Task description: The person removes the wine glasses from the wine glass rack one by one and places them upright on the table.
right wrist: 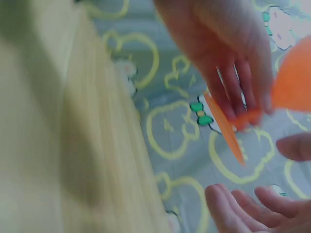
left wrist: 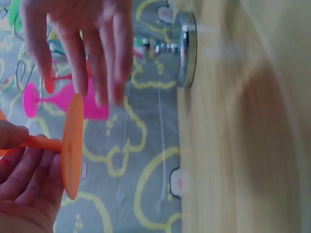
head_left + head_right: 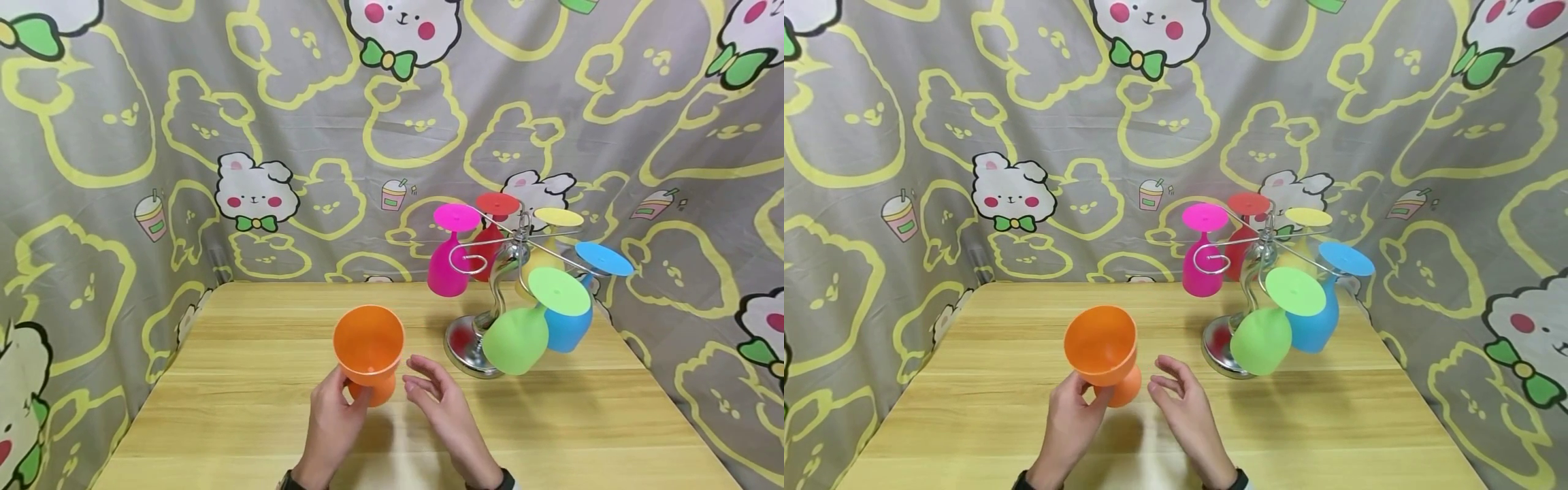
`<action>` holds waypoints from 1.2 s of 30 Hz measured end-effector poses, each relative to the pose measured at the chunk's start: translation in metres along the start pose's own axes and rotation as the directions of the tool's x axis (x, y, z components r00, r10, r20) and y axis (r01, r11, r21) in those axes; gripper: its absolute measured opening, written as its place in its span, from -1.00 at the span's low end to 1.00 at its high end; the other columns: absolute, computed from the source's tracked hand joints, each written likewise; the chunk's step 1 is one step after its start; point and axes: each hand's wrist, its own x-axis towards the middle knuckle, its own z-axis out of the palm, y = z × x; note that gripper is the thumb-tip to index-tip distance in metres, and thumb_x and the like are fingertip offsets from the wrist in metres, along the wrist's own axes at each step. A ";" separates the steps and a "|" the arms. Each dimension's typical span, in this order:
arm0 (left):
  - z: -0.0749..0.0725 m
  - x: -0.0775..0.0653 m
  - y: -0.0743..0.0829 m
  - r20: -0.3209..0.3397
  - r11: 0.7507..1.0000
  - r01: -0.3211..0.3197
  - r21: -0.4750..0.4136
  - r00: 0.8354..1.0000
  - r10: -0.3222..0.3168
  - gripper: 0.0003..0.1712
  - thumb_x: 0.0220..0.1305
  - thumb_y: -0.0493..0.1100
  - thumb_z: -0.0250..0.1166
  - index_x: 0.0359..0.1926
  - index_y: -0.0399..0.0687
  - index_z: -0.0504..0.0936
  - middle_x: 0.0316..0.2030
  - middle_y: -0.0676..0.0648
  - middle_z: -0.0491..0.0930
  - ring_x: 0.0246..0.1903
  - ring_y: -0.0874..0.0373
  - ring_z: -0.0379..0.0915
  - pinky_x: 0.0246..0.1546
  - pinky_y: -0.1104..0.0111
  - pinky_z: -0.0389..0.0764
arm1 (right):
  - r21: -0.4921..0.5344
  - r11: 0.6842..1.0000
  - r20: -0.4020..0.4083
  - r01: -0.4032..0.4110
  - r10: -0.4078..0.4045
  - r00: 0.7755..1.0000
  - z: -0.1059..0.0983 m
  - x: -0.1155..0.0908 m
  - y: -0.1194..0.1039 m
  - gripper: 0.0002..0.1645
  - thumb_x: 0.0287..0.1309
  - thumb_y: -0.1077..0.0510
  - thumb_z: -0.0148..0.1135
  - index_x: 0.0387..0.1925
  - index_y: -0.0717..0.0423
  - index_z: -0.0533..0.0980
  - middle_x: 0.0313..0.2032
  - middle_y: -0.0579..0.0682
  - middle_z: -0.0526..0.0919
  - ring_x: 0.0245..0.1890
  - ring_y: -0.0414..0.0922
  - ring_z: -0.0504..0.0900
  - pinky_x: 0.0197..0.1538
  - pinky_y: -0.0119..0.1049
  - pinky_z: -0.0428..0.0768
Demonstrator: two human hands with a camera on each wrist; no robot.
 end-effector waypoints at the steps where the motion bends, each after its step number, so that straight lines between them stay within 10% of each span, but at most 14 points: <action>1: -0.003 0.002 -0.002 -0.016 1.000 -0.006 0.019 1.000 0.006 -0.57 0.00 -0.60 0.47 -0.13 -0.14 0.72 -0.30 0.04 0.74 -0.31 0.24 0.63 -0.27 0.33 0.74 | -0.040 0.999 -0.010 0.009 -0.009 1.000 -0.003 0.000 -0.002 -0.36 0.47 0.17 0.32 0.47 0.28 0.41 0.44 0.28 0.52 0.32 0.13 0.66 0.28 -0.14 0.74; 8: -0.035 0.016 -0.022 -0.054 0.984 0.056 0.167 0.997 -0.047 -0.74 0.15 -0.55 0.41 -0.23 -0.19 0.65 -0.41 -0.03 0.66 -0.46 0.22 0.47 -0.48 0.45 0.47 | -0.331 0.941 -0.053 0.066 -0.089 0.995 -0.028 0.001 -0.009 -0.41 0.43 0.10 0.39 0.40 0.16 0.51 0.39 0.17 0.58 0.40 0.16 0.56 0.39 0.08 0.61; 15: -0.066 0.026 -0.040 -0.056 0.948 0.170 0.271 0.985 -0.161 -0.84 0.19 -0.50 0.37 -0.24 -0.28 0.61 -0.44 -0.14 0.66 -0.44 0.01 0.57 -0.41 0.22 0.62 | -0.659 0.728 -0.006 0.191 -0.259 0.966 -0.054 -0.003 -0.002 -0.39 0.32 0.08 0.49 0.32 0.19 0.57 0.40 0.25 0.57 0.39 0.27 0.57 0.39 0.33 0.56; 19: -0.082 0.029 -0.054 -0.008 0.901 0.304 0.309 0.948 -0.317 -0.94 0.36 -0.36 0.35 -0.20 -0.31 0.63 -0.36 -0.23 0.69 -0.32 -0.17 0.66 -0.24 -0.05 0.70 | -0.727 0.653 0.024 0.212 -0.284 0.959 -0.067 -0.007 0.004 -0.39 0.30 0.09 0.50 0.30 0.25 0.57 0.34 0.26 0.62 0.37 0.31 0.57 0.40 0.35 0.55; 24: -0.096 0.031 -0.074 0.021 0.835 0.418 0.359 0.890 -0.455 -0.86 0.39 -0.28 0.31 -0.17 -0.34 0.65 -0.26 -0.35 0.71 -0.22 -0.28 0.66 -0.10 -0.19 0.66 | -0.749 0.644 0.024 0.157 -0.211 0.977 -0.080 -0.011 0.009 -0.39 0.32 0.06 0.49 0.31 0.21 0.57 0.29 0.18 0.67 0.37 0.25 0.59 0.41 0.29 0.56; 36: -0.114 0.037 -0.113 0.074 0.773 0.500 0.391 0.820 -0.568 -0.73 0.29 -0.26 0.35 -0.17 -0.48 0.63 -0.18 -0.47 0.70 -0.16 -0.40 0.64 -0.04 -0.23 0.65 | -0.772 0.633 0.006 0.067 -0.098 0.995 -0.095 -0.016 0.016 -0.39 0.40 0.03 0.44 0.35 0.21 0.55 0.33 0.21 0.64 0.39 0.25 0.57 0.44 0.27 0.54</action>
